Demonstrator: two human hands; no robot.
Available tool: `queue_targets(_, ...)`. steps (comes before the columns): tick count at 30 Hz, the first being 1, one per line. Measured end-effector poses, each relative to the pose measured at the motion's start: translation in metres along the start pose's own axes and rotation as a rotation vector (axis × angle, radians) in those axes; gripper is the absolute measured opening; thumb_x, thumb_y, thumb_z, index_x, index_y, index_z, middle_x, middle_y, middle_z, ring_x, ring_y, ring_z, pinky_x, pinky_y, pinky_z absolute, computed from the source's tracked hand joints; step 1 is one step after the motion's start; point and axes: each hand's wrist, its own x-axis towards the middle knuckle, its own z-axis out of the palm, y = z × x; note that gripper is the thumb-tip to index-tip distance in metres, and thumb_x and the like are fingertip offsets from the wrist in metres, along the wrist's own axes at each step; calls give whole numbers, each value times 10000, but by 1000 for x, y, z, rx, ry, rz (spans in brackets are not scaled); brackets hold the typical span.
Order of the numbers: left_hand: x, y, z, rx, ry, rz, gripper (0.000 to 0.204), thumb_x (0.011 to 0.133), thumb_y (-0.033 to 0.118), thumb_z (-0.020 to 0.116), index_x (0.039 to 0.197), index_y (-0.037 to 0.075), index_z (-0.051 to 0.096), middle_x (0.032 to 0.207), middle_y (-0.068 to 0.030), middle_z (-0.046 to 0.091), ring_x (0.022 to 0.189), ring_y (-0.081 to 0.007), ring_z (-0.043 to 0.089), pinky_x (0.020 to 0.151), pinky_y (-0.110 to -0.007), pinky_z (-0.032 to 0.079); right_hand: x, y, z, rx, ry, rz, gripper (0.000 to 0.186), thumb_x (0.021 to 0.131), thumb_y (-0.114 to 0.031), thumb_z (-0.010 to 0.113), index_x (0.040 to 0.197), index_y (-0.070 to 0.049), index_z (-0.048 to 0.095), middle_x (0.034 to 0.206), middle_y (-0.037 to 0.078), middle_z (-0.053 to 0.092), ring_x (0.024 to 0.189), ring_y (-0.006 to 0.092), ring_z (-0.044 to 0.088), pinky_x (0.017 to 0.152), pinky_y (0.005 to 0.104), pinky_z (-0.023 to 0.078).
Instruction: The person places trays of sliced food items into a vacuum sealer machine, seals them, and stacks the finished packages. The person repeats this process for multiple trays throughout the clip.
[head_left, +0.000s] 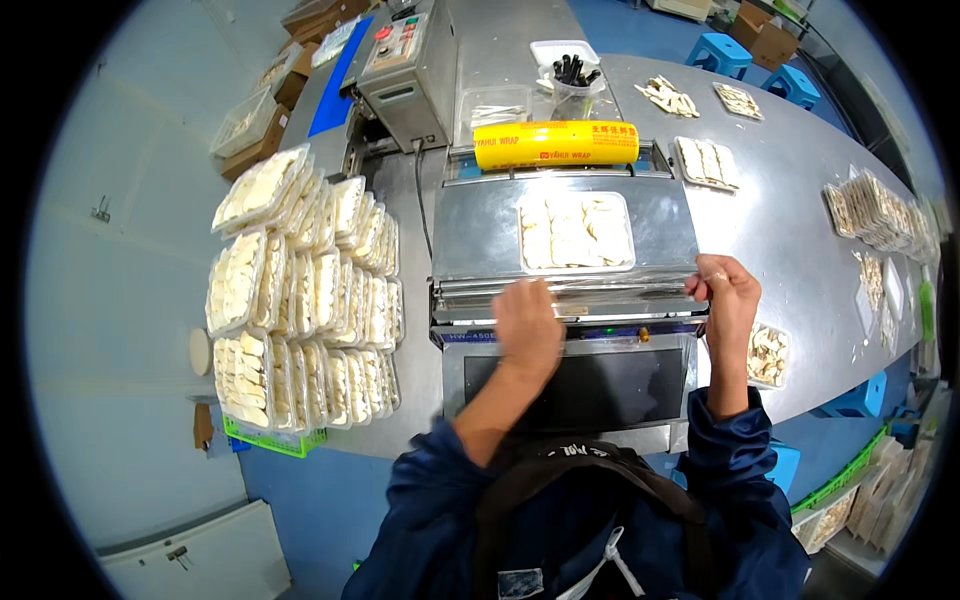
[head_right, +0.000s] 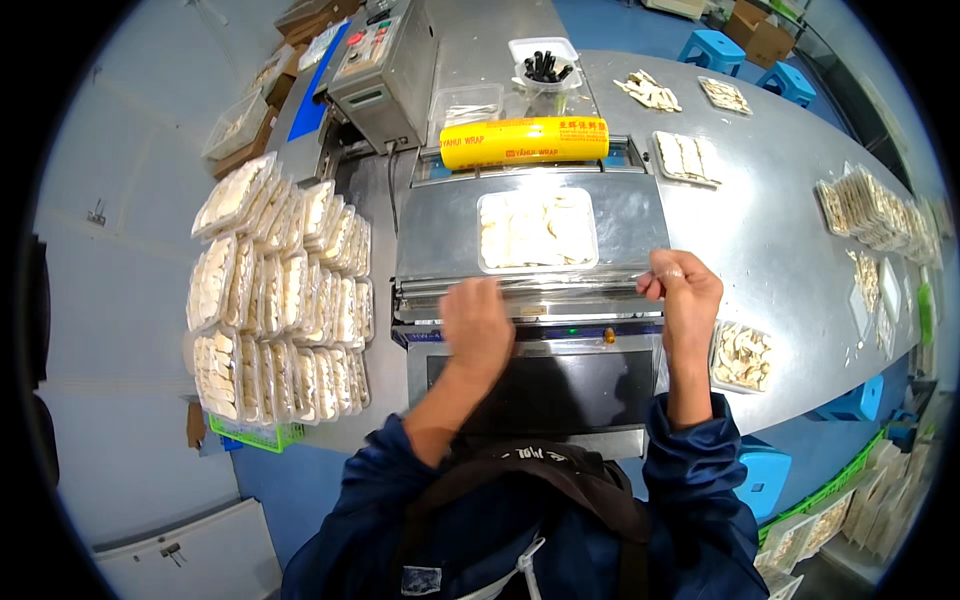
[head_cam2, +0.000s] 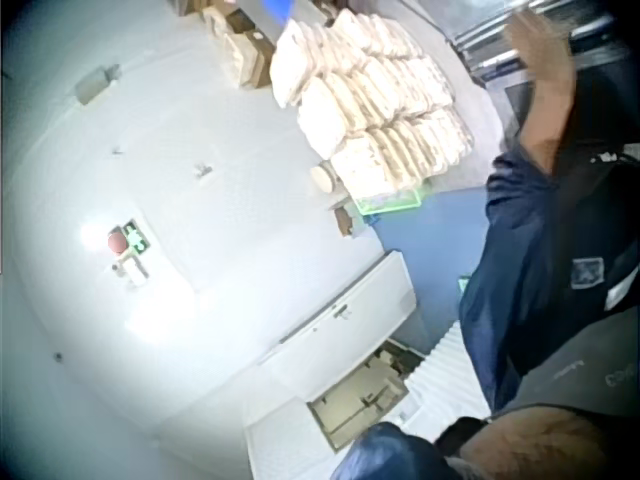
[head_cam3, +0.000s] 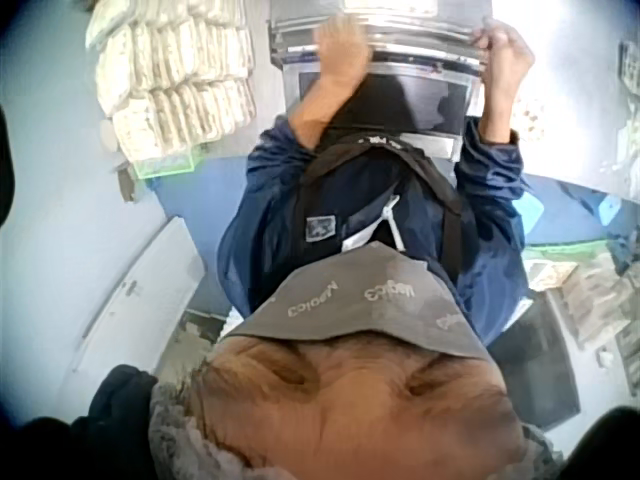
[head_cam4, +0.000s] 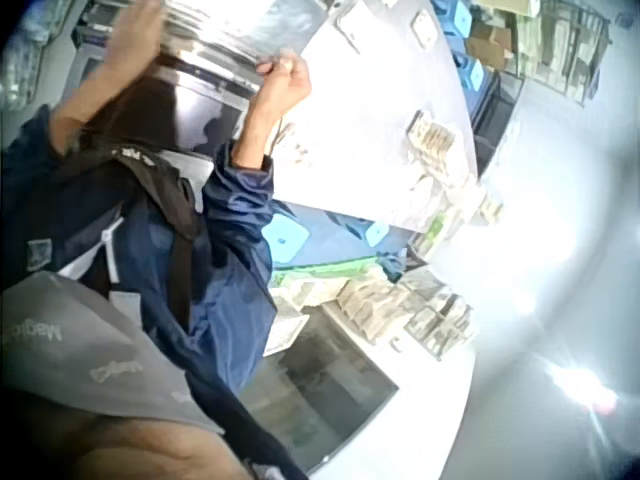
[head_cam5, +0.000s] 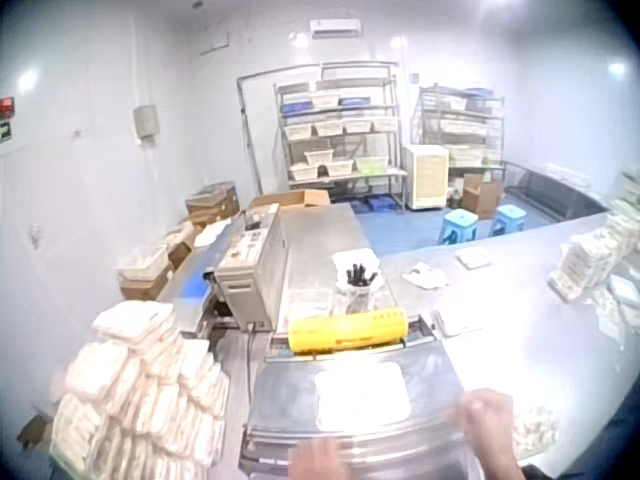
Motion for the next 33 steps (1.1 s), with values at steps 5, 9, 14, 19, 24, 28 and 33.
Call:
queue_targets(5, -4, -67, -47, -257, 32, 141, 134, 757, 49, 598, 886, 19, 617, 790, -100, 592, 784, -263, 564, 688, -339, 448, 3, 32, -28, -513, -210, -792, 97, 860, -51, 544, 828, 8, 614, 689, 86, 598, 648, 159, 571, 670, 257, 453)
queue_targets(9, -10, -80, -50, -822, -148, -225, 161, 865, 149, 574, 893, -4, 614, 838, -61, 641, 842, -162, 597, 729, -258, 460, -6, 54, -39, 185, -364, 175, 191, 928, -191, 475, 810, -44, 507, 649, 64, 564, 640, 162, 559, 750, 310, 478)
queue_targets(14, -19, -77, -65, -802, -182, -272, 133, 917, 126, 476, 882, 13, 538, 671, -72, 587, 629, -152, 571, 596, -271, 450, -19, 44, -29, 127, -346, 242, 228, 932, -228, 474, 771, -67, 463, 575, -13, 413, 523, 85, 413, 553, 248, 410)
queue_targets(19, -13, -70, -94, -652, -258, -194, 164, 928, 132, 451, 852, 8, 525, 630, -64, 533, 605, -125, 525, 572, -261, 429, -27, 14, -26, -110, -359, 84, 206, 933, -215, 472, 793, -63, 472, 589, -33, 383, 527, 63, 367, 541, 228, 379)
queue_targets(24, -1, -66, -98, -602, -311, -162, 116, 901, 120, 475, 890, 22, 536, 660, -120, 547, 603, -273, 554, 571, -338, 440, -25, 11, -20, -334, -495, -6, 126, 835, -129, 576, 871, -20, 524, 606, -17, 426, 557, 68, 398, 522, 220, 345)
queue_targets(28, 18, -79, -90, -579, -658, 86, 133, 890, 159, 508, 894, 36, 558, 764, -125, 553, 724, -235, 557, 653, -326, 441, -21, -5, -8, -597, -781, -143, 151, 775, -85, 607, 909, -25, 573, 651, 73, 497, 573, 181, 487, 558, 299, 402)
queue_targets(33, 99, -106, -55, -747, -743, 71, 165, 842, 176, 559, 895, 28, 609, 822, -134, 551, 807, -266, 560, 723, -324, 442, -15, -1, -7, -574, -759, -271, 69, 805, -74, 598, 828, -9, 602, 729, 130, 581, 631, 256, 563, 581, 337, 439)
